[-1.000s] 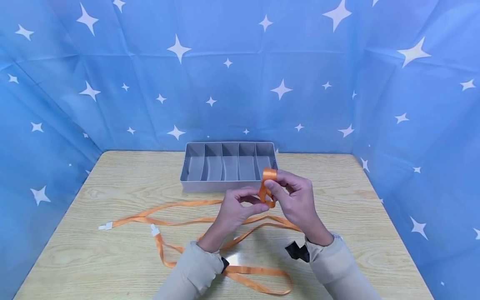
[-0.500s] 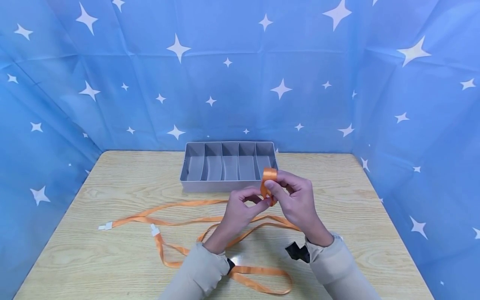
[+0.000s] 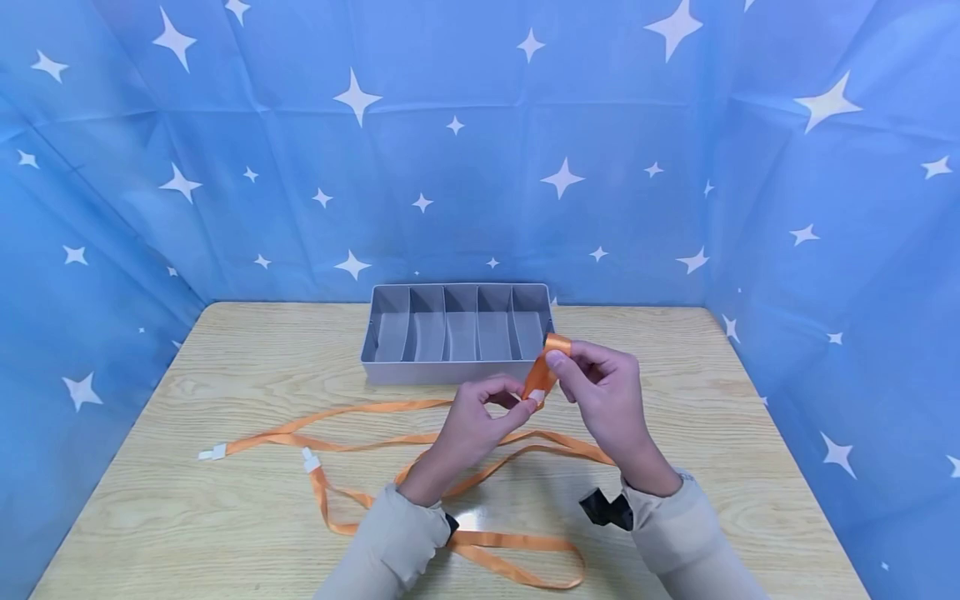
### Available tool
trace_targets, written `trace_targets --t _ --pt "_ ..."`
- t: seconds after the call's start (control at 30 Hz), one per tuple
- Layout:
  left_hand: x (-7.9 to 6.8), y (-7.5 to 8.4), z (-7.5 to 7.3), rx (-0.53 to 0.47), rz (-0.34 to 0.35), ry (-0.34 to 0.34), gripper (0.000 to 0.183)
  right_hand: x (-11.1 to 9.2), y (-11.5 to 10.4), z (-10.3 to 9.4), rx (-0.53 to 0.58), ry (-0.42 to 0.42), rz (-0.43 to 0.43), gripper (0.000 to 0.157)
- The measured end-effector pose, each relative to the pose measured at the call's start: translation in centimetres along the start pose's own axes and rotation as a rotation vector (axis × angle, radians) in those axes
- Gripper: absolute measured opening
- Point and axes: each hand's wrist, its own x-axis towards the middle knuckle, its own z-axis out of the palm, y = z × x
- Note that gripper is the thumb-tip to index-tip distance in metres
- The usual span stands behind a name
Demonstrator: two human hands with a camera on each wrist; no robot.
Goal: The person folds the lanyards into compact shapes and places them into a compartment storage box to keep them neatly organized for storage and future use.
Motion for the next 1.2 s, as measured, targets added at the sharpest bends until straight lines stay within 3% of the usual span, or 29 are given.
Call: trace_targets --t 0.27,0.37,0.5,0.7,0.97,1.2 --pt "-0.2 0.0 -0.4 0.042 -0.004 0.001 0.012 0.0 -0.3 -0.1 0.159 0.026 0.200 0.021" --pt "-0.1 -0.2 -0.5 0.056 0.025 0.013 0.009 0.0 -0.3 -0.2 0.223 0.000 0.257 0.022" --pt "-0.2 -0.3 -0.7 0.056 0.015 0.027 0.006 0.1 -0.3 -0.5 0.374 -0.055 0.297 0.030" --pt "-0.2 -0.4 -0.9 0.025 -0.011 0.060 0.006 0.1 -0.4 -1.1 0.489 -0.208 0.218 0.032" --pt "-0.3 -0.5 -1.2 0.009 -0.046 0.068 0.007 -0.1 0.0 -1.2 0.464 -0.399 0.136 0.037" --pt "-0.6 2.0 -1.5 -0.036 0.069 0.085 0.004 -0.4 0.3 -1.1 0.470 -0.494 0.124 0.047"
